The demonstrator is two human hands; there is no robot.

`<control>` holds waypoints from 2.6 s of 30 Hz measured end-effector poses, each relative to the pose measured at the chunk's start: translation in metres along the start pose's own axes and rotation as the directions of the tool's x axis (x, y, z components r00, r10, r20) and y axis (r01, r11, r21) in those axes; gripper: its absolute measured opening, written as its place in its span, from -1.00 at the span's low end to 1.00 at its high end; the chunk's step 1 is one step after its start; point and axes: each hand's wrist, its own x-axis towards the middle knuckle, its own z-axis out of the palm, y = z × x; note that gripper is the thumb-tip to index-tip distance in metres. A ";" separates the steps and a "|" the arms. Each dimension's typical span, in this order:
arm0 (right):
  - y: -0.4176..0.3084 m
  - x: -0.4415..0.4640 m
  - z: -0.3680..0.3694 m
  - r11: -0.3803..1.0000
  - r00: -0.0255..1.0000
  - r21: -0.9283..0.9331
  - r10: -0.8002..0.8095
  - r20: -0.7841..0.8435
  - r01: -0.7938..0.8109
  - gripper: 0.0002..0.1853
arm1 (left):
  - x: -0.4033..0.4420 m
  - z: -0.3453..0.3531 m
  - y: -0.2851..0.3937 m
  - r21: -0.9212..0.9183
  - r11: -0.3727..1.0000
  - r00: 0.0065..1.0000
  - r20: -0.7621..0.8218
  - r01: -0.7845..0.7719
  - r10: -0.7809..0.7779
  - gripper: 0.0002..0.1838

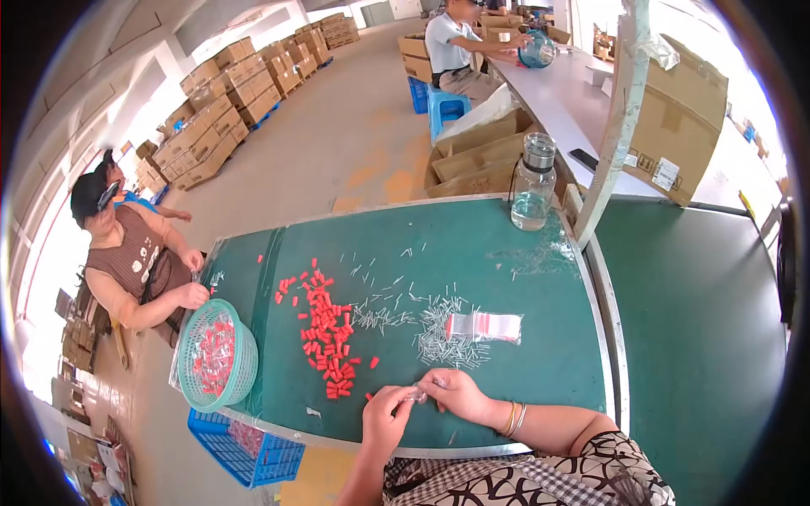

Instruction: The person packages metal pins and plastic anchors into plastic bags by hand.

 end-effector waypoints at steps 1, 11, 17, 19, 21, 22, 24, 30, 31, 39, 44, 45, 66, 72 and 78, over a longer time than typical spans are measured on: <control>-0.001 0.000 0.000 1.000 1.000 -0.018 0.000 0.023 0.000 -0.77 | -0.001 0.001 -0.002 0.021 1.000 0.999 -0.036 -0.014 0.015 -0.73; -0.014 -0.005 0.004 0.999 0.997 -0.009 0.033 -0.069 -0.034 -0.81 | -0.005 0.007 -0.016 -0.312 0.946 0.940 -0.288 0.089 -0.184 -0.91; -0.012 -0.008 0.003 0.923 0.961 -0.273 -0.276 0.026 0.273 -0.80 | -0.006 -0.001 0.000 0.113 0.994 0.999 -0.042 0.015 -0.010 -0.78; -0.005 -0.006 0.004 0.910 0.956 -0.302 -0.292 0.024 0.285 -0.83 | -0.006 0.002 -0.002 0.159 0.986 0.999 -0.016 -0.049 0.052 -0.69; -0.002 -0.004 0.003 0.924 0.969 -0.296 -0.248 0.009 0.240 -0.84 | -0.003 0.002 -0.001 0.184 0.980 0.997 -0.008 -0.074 0.076 -0.65; -0.003 -0.004 0.003 0.925 0.972 -0.305 -0.236 0.004 0.226 -0.84 | -0.003 0.002 0.000 0.168 0.984 0.998 -0.021 -0.058 0.062 -0.64; -0.007 -0.005 0.004 0.926 0.977 -0.322 -0.212 -0.004 0.199 -0.85 | -0.003 0.002 0.001 0.139 0.990 0.998 -0.047 -0.025 0.032 -0.60; -0.002 -0.002 0.002 0.870 0.954 -0.395 -0.292 0.066 0.294 -0.83 | -0.004 0.007 -0.007 -0.140 0.987 0.975 -0.194 0.080 -0.107 -0.58; -0.002 -0.003 0.002 0.882 0.960 -0.383 -0.272 0.064 0.275 -0.83 | -0.003 0.010 -0.003 -0.209 0.975 0.971 -0.209 0.072 -0.116 -0.58; -0.014 -0.005 0.004 0.901 0.985 -0.400 -0.171 0.027 0.167 -0.83 | -0.010 0.010 -0.017 -0.113 0.967 0.973 -0.023 0.227 -0.231 -0.80; -0.017 -0.005 0.004 0.982 1.000 -0.189 -0.024 0.001 0.024 -0.86 | -0.009 0.007 -0.011 0.014 0.997 0.996 -0.053 0.072 -0.072 -0.73; -0.018 -0.005 0.004 0.985 1.000 -0.171 0.029 0.004 -0.028 -0.87 | -0.009 0.007 -0.012 0.049 0.998 0.998 -0.062 0.027 -0.024 -0.72; -0.016 0.000 -0.003 0.982 0.995 -0.170 0.089 0.042 -0.081 -0.85 | -0.020 0.007 -0.031 -0.361 0.875 0.921 -0.097 0.322 -0.378 -0.94; -0.012 -0.003 0.002 0.995 0.995 -0.077 0.058 -0.082 -0.064 -0.83 | -0.021 0.015 -0.032 -0.223 0.910 0.926 -0.064 0.349 -0.371 -0.91; -0.006 -0.002 0.005 0.994 0.990 -0.083 0.060 -0.125 -0.071 -0.79 | -0.020 0.024 -0.024 -0.404 0.824 0.896 -0.021 0.398 -0.443 -0.92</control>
